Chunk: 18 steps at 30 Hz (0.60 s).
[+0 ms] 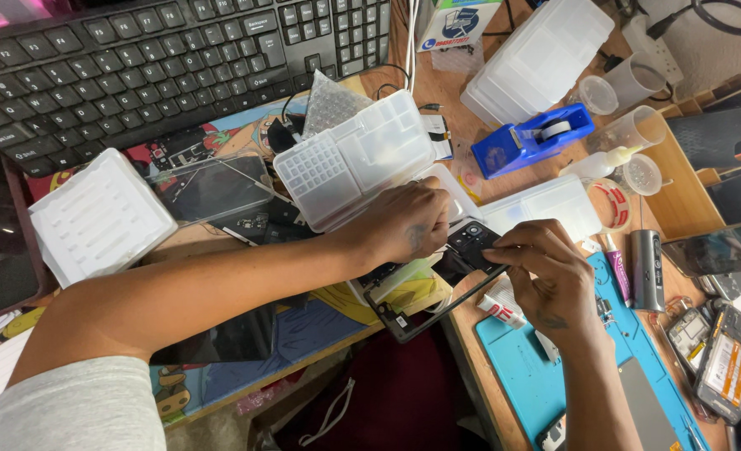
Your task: The person applies adhesive to a smartphone screen assembly, then disassembles a second phone to remove its back cover and internal components. The person uses a toothbrush to clean the interior of the phone frame and places the parts on a blue mat.
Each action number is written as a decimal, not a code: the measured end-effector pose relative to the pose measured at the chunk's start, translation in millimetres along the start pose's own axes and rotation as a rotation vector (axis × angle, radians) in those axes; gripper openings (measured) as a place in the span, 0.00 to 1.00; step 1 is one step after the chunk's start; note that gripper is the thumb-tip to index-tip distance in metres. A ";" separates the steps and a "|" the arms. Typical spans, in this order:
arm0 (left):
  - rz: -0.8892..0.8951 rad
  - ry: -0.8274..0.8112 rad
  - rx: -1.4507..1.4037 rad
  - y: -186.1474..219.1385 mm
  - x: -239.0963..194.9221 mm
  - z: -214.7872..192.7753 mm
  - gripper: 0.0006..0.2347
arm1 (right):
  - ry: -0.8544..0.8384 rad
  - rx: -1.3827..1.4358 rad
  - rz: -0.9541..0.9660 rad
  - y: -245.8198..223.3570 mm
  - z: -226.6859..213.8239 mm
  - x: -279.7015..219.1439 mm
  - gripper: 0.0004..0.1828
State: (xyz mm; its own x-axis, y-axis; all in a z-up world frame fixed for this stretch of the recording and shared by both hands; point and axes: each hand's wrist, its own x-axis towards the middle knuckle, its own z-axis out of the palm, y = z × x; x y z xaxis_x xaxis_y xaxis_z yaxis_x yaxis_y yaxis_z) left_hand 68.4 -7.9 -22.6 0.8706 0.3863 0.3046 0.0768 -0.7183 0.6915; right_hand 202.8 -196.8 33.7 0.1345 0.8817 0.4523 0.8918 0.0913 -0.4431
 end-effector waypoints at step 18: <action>0.016 -0.029 -0.145 -5.9 -2.8 -4.9 0.08 | 0.100 -0.042 -0.007 -6.4 -4.1 -9.5 0.19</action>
State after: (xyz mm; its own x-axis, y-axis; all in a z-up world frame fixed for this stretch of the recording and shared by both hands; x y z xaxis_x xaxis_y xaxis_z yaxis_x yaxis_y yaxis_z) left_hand 63.1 -2.0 -24.3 0.8852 0.3570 0.2984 -0.0061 -0.6324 0.7746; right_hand 197.6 -207.7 35.4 0.1684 0.8304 0.5311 0.9098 0.0764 -0.4079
